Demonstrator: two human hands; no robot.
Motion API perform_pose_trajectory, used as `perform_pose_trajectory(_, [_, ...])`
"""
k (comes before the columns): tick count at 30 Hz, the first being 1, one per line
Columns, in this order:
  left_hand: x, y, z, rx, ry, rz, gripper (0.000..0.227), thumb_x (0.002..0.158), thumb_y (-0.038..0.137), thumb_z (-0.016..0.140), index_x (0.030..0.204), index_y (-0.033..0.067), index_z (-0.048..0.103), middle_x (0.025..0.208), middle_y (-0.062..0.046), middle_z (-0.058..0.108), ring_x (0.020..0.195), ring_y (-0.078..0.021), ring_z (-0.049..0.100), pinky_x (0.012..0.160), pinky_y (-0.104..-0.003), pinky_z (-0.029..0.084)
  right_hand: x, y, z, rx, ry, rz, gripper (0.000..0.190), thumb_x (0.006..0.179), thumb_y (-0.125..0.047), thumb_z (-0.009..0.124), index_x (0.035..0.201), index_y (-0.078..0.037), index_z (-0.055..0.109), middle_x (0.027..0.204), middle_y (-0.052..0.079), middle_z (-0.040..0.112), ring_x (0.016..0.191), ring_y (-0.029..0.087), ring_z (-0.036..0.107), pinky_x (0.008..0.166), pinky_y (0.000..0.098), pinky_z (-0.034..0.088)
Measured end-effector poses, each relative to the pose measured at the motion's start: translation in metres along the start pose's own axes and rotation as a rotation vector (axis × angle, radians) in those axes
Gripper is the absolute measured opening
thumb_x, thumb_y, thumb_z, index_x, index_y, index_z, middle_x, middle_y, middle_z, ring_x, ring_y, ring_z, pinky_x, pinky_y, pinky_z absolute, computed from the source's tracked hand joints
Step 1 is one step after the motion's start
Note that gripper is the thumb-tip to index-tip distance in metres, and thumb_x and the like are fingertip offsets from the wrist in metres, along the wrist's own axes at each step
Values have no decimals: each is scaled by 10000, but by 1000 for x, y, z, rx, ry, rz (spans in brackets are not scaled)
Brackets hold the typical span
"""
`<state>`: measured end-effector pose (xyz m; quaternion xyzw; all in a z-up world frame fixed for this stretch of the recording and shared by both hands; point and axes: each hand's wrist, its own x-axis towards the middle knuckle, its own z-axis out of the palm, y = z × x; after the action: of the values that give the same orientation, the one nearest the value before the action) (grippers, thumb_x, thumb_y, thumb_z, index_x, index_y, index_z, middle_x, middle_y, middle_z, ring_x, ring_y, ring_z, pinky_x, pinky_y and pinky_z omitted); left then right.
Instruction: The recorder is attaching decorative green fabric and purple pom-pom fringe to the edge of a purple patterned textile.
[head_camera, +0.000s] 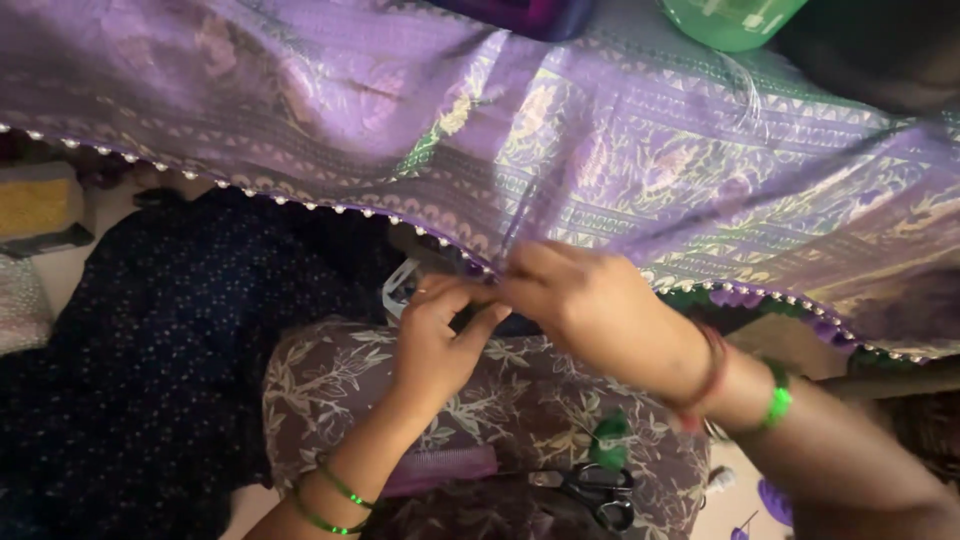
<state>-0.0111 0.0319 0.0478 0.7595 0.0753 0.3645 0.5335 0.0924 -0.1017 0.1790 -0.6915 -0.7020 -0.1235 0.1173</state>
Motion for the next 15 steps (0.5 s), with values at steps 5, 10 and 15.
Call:
perform_pose_trajectory(5, [0, 24, -15, 366, 74, 234, 75, 840, 116, 763, 913, 100, 771, 894, -53, 713, 997, -268, 635, 859, -416, 464, 37, 4, 14, -42, -124, 46, 135, 768, -86, 720, 901, -107, 704, 912, 88, 623, 707, 299, 691, 558, 402, 552])
perform_pose_trajectory(10, [5, 37, -13, 726, 101, 533, 171, 829, 116, 707, 993, 97, 754, 944, -40, 706, 1056, -249, 609, 883, -442, 409, 25, 8, 14, 96, 18, 62, 155, 768, -69, 730, 915, -100, 694, 952, 78, 666, 808, 282, 708, 642, 386, 570])
perform_pose_trajectory(15, [0, -30, 22, -122, -118, -294, 134, 878, 140, 740, 1002, 90, 744, 924, -27, 738, 907, -175, 637, 814, -332, 477, -17, -2, 19, 283, 190, 386, 160, 859, -80, 748, 1014, -76, 707, 905, 100, 710, 772, 239, 721, 653, 344, 567])
